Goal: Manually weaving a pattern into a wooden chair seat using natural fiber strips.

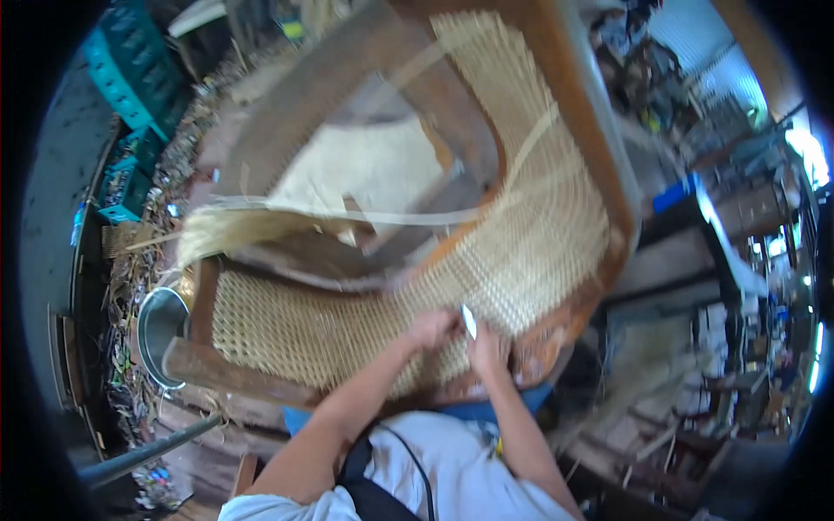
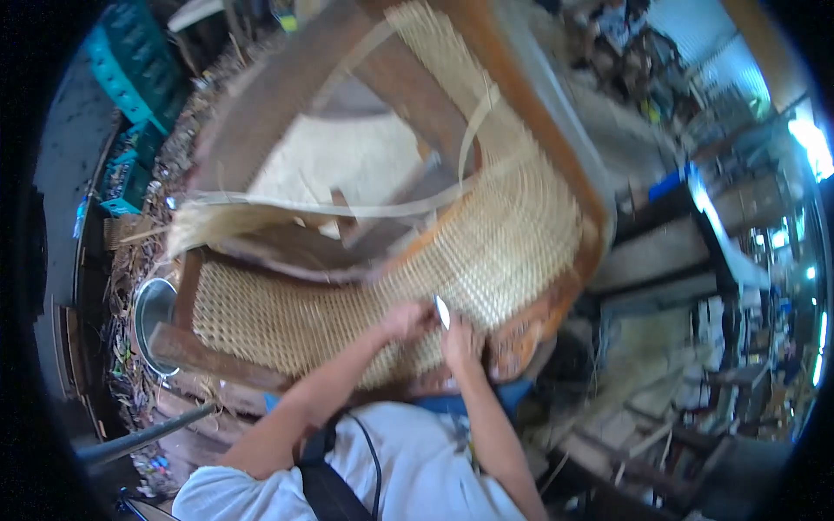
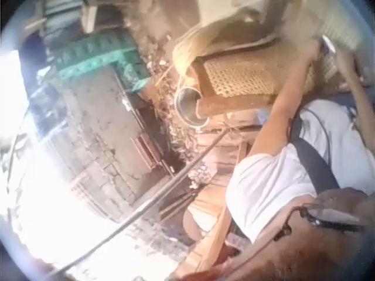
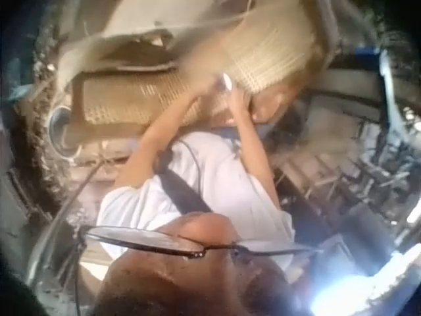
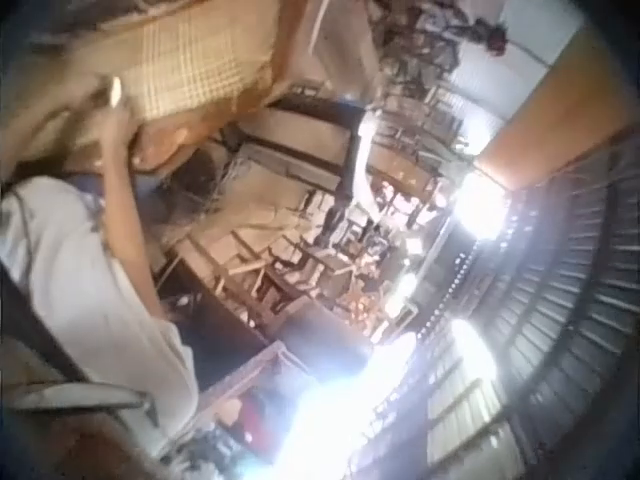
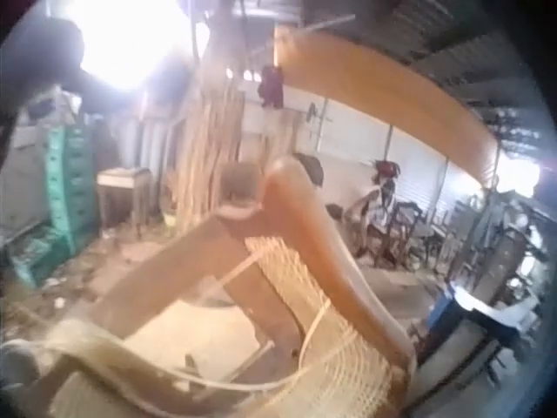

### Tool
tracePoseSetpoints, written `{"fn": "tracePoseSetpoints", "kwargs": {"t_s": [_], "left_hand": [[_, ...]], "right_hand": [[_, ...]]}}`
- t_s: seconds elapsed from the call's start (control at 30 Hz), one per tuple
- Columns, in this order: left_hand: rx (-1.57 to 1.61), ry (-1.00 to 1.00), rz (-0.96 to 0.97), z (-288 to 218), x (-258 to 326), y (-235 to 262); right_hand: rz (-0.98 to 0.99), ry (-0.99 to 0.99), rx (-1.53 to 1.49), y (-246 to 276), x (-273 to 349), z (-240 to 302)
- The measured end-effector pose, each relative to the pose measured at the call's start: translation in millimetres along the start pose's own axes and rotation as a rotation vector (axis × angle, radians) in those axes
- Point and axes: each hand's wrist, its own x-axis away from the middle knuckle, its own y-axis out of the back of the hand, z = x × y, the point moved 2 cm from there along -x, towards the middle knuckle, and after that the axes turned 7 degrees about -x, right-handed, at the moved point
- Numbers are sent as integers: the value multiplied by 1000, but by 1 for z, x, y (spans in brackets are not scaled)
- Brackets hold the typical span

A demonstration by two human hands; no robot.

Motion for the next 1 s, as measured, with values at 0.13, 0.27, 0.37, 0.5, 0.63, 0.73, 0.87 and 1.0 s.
{"fn": "tracePoseSetpoints", "kwargs": {"t_s": [0.13,0.27,0.37,0.5,0.63,0.73,0.87,1.0], "left_hand": [[-6,-14,2,0,0,-15],[-42,-35,-62,12,5,-20],[-89,-26,-55,4,0,-8],[-40,-32,-58,8,2,-13],[-41,-35,-41,2,-1,-6],[-39,-61,-78,-3,4,-7],[33,-83,-104,4,2,-8],[94,-63,-119,6,6,-2]], "right_hand": [[-97,104,53,-3,7,-8],[-74,145,69,0,9,9],[-82,136,46,10,3,13],[-69,117,144,1,-1,11],[-67,123,150,2,-7,2],[-116,79,75,39,13,-8],[-216,109,-140,50,19,-18],[-80,83,-276,64,25,-7]]}}
